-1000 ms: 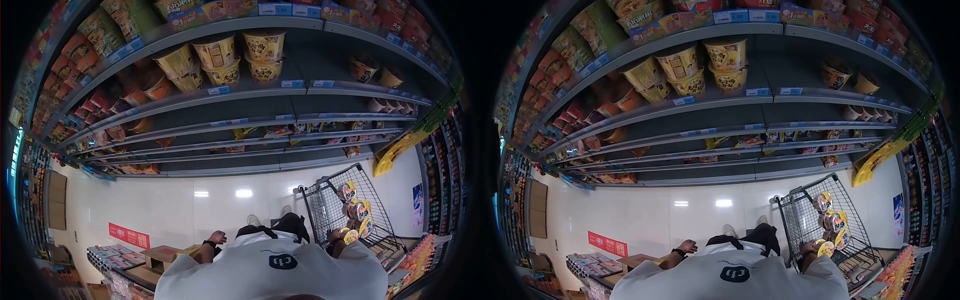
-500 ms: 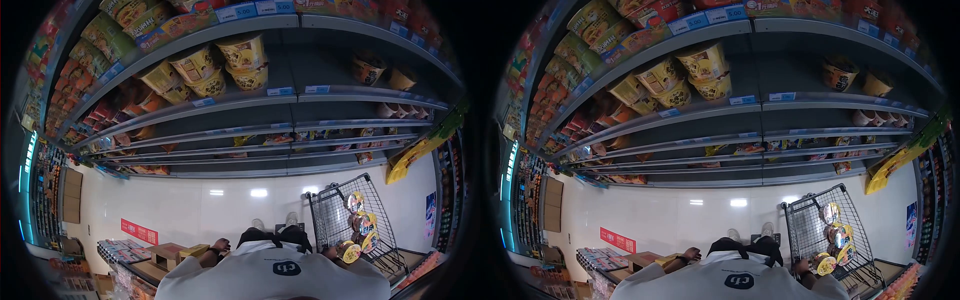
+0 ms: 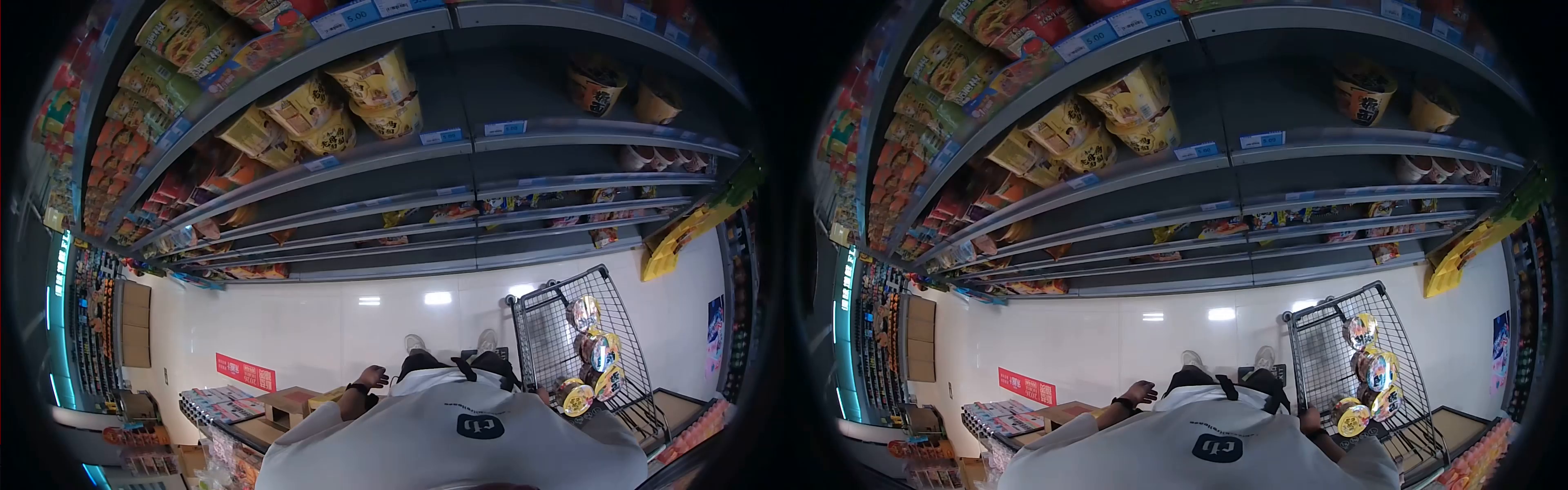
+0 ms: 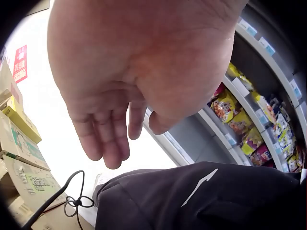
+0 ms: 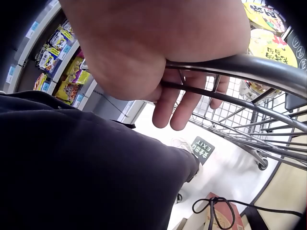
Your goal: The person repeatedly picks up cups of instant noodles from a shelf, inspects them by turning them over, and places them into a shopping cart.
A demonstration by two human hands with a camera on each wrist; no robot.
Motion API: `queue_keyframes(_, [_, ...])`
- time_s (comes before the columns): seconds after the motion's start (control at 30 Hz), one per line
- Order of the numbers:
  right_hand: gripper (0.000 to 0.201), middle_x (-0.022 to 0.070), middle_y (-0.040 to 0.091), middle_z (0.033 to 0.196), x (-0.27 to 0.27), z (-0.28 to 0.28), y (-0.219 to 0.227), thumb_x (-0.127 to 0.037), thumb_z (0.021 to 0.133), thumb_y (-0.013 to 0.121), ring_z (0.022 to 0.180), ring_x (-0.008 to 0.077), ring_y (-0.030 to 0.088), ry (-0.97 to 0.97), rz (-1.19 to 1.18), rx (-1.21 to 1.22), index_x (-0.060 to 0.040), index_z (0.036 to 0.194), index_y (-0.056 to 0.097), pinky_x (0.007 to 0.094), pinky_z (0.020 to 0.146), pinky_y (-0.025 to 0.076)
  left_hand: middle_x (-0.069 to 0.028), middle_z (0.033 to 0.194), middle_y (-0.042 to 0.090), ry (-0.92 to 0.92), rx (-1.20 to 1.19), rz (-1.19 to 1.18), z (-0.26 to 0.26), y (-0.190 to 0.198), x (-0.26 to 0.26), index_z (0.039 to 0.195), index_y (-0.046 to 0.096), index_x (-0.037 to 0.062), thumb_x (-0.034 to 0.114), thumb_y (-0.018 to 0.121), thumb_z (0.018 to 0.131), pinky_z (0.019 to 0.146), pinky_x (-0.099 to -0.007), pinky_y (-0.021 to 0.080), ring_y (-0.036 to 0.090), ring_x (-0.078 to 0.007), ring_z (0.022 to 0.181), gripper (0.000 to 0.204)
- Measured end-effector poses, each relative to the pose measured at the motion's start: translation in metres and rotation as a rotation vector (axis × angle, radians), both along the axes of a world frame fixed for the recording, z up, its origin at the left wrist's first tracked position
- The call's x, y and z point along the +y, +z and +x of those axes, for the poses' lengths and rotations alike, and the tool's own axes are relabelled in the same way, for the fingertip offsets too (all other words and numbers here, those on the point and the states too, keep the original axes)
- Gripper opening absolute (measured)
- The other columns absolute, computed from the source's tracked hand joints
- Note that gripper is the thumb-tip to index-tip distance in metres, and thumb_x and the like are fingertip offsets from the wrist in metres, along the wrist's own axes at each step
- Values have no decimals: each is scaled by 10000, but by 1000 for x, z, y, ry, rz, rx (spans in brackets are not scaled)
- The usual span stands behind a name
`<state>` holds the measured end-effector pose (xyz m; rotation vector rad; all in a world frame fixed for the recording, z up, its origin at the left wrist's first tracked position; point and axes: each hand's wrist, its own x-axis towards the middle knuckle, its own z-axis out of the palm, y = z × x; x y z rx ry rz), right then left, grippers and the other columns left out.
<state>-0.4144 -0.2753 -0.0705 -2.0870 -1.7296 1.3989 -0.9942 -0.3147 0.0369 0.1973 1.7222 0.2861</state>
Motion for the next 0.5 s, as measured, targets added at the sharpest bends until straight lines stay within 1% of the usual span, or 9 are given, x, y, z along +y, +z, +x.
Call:
queue_keyframes(0.07, [274,241,653,776,-7,1,-22,-215,871,560,757,432,634,-23,21,-23,26,975,637,492,676,506,-170,1099,656,2,-19,15,-11,-11,1,1262,485,17,291,462,969,740,-398,542,667,-270,898,402])
queue_keyframes(0.13, [271,238,653,760,-9,-1,-33,-209,865,557,742,432,632,-40,42,-51,21,981,643,491,676,513,-170,1098,656,14,-40,22,-27,-23,6,1263,483,19,289,462,969,738,-400,541,666,-272,898,400])
queue_keyframes(0.2, [288,261,651,860,-7,-5,-40,-145,818,566,839,439,625,73,-23,-222,-1,1058,630,489,758,516,-170,1097,656,34,-63,29,-44,-29,9,1265,481,21,286,462,969,736,-402,540,666,-274,897,398])
queue_keyframes(0.23, [288,261,651,860,-2,-16,-16,-145,818,566,839,439,625,76,-17,-232,-1,1058,630,489,758,516,-170,1094,656,48,-59,49,-53,-27,11,1261,483,24,287,464,967,734,-404,538,666,-274,894,394])
queue_keyframes(0.3, [420,280,624,1017,18,-51,58,-92,764,574,984,441,598,-30,-44,-515,-9,1176,573,487,856,492,-169,1092,657,68,-66,72,-76,-29,6,1257,484,28,288,466,965,732,-406,537,666,-273,890,391])
queue_keyframes(0.33, [420,280,624,1017,24,-67,71,-92,764,574,984,441,598,-29,-39,-527,-9,1176,573,487,856,492,-166,1090,657,91,-53,79,-91,-34,1,1254,484,33,290,470,962,733,-406,536,665,-272,890,389])
queue_keyframes(0.37, [465,275,606,1069,28,-81,80,-81,747,581,1032,436,579,-76,10,-522,-6,1205,543,482,893,478,-163,1088,658,112,-42,86,-105,-32,0,1251,485,38,291,473,959,734,-406,535,665,-271,891,387])
queue_keyframes(0.4, [513,270,588,1120,31,-92,87,-69,730,589,1080,432,561,-123,59,-517,-3,1233,513,476,930,464,-168,1112,647,118,-42,71,-119,-30,-4,1270,459,9,288,490,972,804,-407,535,646,-277,959,409])
queue_keyframes(0.5, [446,308,600,1093,58,-112,60,-104,760,626,1048,444,587,-84,48,-467,21,1169,497,502,886,482,-175,1101,650,171,-14,34,-163,-42,-27,1252,470,15,270,485,973,762,-419,543,662,-287,901,379])
